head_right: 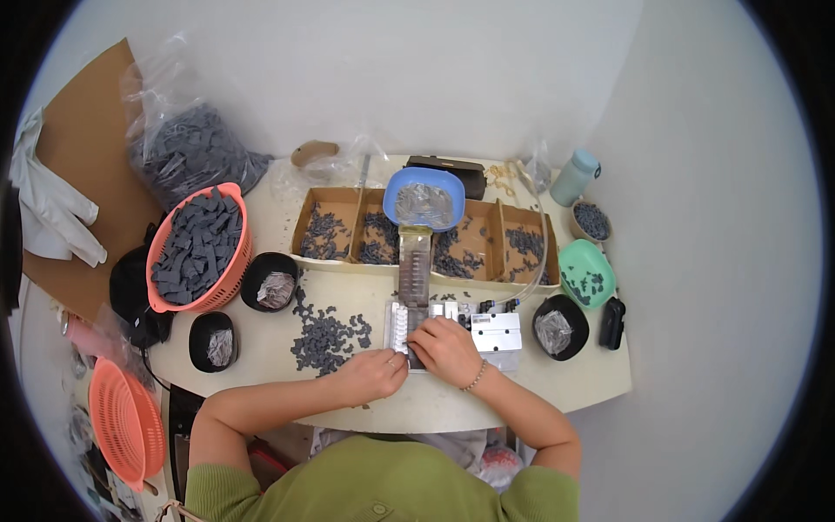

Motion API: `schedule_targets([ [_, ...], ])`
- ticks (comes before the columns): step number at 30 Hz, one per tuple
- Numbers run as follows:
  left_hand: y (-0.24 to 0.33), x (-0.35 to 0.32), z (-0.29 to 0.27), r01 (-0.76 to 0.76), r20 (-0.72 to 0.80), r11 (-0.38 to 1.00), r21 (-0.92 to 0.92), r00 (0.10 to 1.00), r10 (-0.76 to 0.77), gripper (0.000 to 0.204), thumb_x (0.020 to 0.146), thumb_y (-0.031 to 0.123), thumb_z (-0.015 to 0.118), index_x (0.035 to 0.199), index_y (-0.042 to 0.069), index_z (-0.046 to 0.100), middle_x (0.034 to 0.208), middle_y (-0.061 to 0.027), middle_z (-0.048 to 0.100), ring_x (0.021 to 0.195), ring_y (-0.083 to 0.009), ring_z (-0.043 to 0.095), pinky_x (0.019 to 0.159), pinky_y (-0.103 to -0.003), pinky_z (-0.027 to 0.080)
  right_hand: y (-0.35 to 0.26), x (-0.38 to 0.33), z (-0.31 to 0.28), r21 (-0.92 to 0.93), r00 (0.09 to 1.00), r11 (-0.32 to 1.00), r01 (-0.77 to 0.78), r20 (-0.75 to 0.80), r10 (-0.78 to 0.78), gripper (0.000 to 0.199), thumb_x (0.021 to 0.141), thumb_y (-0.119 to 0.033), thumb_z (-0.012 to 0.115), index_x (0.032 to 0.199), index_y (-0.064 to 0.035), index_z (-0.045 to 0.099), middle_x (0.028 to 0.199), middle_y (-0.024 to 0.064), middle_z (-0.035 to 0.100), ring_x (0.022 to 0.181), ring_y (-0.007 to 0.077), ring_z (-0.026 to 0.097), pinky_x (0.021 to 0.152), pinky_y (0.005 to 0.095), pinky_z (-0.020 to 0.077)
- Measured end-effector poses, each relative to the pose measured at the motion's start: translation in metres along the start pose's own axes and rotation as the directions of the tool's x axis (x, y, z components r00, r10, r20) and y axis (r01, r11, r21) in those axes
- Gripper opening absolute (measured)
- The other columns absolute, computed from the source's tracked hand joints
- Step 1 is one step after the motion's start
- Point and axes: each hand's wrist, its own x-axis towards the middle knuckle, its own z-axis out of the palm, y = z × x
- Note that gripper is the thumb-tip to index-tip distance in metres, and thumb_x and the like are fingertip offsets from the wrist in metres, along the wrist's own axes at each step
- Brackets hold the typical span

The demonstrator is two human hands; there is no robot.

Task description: Sorting small plastic and metal components into bins and onto a slider tool for preparation.

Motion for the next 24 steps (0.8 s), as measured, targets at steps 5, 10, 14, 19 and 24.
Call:
schedule_targets([
  [5, 0.003, -0.003, -0.004, -0.098, -0.102, 0.960, 0.262, 0.986, 0.129, 0.019, 0.066, 0.008, 0.060, 0.082, -0.002, 0.062, 0.081, -0.0102, 0.060, 0.076, -0.0205, 0.060, 0.057, -0.029, 0.051, 0.005, -0.002, 0.004, 0.028, 1.000, 1.000, 0.009, 0.009, -0.009, 0.017, 0.070, -0.006, 0.069, 0.087, -0.0073, 0.067, 0.084, 0.0057, 0.061, 0.076, 0.0237, 0.058, 0.067, 0.0330, 0.0489],
  [10, -0.037, -0.001, -0.025, 0.298, 0.230, 0.902, -0.313, 0.945, -0.232, 0.009, 0.075, 0.009, 0.060, 0.081, 0.003, 0.061, 0.080, -0.0133, 0.059, 0.079, -0.0295, 0.061, 0.065, -0.036, 0.051, -0.007, -0.016, 0.011, -0.179, 0.973, 0.958, 0.224, 0.096, -0.209, 0.022, 0.072, -0.007, 0.063, 0.094, -0.0036, 0.065, 0.090, 0.0064, 0.060, 0.077, 0.0217, 0.058, 0.066, 0.0323, 0.0481],
  [14, -0.117, 0.036, -0.010, 0.471, -0.058, 0.867, -0.160, 0.873, -0.485, 0.009, 0.077, 0.012, 0.062, 0.079, 0.004, 0.061, 0.085, -0.0137, 0.059, 0.084, -0.0332, 0.057, 0.072, -0.041, 0.047, -0.023, -0.016, -0.002, -0.235, 0.960, 0.938, 0.255, 0.178, -0.216, 0.030, 0.075, -0.007, 0.060, 0.104, 0.0014, 0.062, 0.099, 0.0083, 0.059, 0.086, 0.0213, 0.057, 0.070, 0.0308, 0.0472],
  [19, -0.170, 0.079, 0.037, 0.578, 0.074, 0.813, 0.067, 0.810, -0.582, 0.015, 0.078, 0.017, 0.066, 0.084, 0.004, 0.067, 0.092, -0.0132, 0.061, 0.092, -0.0303, 0.057, 0.080, -0.043, 0.045, -0.018, -0.020, -0.001, -0.210, 0.960, 0.944, 0.253, 0.179, -0.217, 0.034, 0.075, -0.006, 0.059, 0.108, 0.0014, 0.062, 0.103, 0.0088, 0.060, 0.089, 0.0211, 0.057, 0.074, 0.0309, 0.0478],
  [24, -0.177, 0.102, 0.048, 0.729, 0.229, 0.675, 0.113, 0.642, -0.732, 0.017, 0.077, 0.008, 0.056, 0.086, 0.006, 0.070, 0.095, -0.0129, 0.066, 0.097, -0.0280, 0.061, 0.082, -0.041, 0.045, -0.005, -0.027, 0.008, -0.109, 0.960, 0.954, 0.279, 0.066, -0.273, 0.036, 0.073, -0.005, 0.059, 0.108, 0.0012, 0.062, 0.106, 0.0101, 0.061, 0.091, 0.0219, 0.059, 0.079, 0.0320, 0.0492],
])
